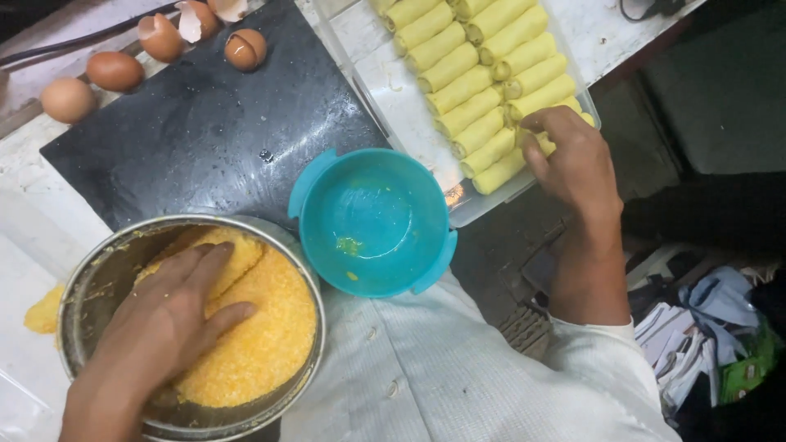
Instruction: Dipping pre-made rolls into a liquid mixture and then coating them with breadcrumbs before placing them in a tray.
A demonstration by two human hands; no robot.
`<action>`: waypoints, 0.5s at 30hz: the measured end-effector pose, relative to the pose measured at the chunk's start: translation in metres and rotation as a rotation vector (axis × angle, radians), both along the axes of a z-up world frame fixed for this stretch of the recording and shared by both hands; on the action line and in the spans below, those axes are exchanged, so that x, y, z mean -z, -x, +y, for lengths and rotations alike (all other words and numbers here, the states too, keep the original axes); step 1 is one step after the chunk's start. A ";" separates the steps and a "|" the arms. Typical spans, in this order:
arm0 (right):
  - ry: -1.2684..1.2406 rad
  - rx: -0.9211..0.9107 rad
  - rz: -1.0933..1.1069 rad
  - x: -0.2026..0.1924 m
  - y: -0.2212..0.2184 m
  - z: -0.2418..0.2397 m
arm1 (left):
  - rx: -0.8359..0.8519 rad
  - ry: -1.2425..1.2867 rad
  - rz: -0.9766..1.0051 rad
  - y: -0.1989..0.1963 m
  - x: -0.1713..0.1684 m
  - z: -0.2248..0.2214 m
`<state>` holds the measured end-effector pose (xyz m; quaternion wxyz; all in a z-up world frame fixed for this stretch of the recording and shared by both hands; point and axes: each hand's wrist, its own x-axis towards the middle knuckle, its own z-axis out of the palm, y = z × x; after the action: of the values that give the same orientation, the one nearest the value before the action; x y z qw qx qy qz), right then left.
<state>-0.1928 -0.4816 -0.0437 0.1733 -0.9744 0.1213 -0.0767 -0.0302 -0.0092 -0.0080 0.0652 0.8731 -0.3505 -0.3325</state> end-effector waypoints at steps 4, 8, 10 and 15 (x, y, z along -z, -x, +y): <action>-0.004 -0.141 -0.171 0.017 -0.013 -0.009 | -0.065 -0.052 -0.088 -0.002 0.005 -0.010; -0.022 -0.272 -0.201 0.027 -0.023 -0.038 | -0.173 -0.066 -0.048 -0.008 0.023 -0.014; 0.129 -0.305 -0.149 0.035 -0.035 -0.061 | -0.178 -0.060 -0.028 -0.005 0.026 -0.010; 0.096 -0.456 -0.138 0.038 -0.041 -0.090 | -0.414 0.011 0.103 0.000 0.000 -0.020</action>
<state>-0.1519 -0.5717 -0.0813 0.1477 -0.9761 -0.1177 -0.1078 -0.0299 -0.0290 -0.0076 0.1546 0.9080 -0.1619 -0.3541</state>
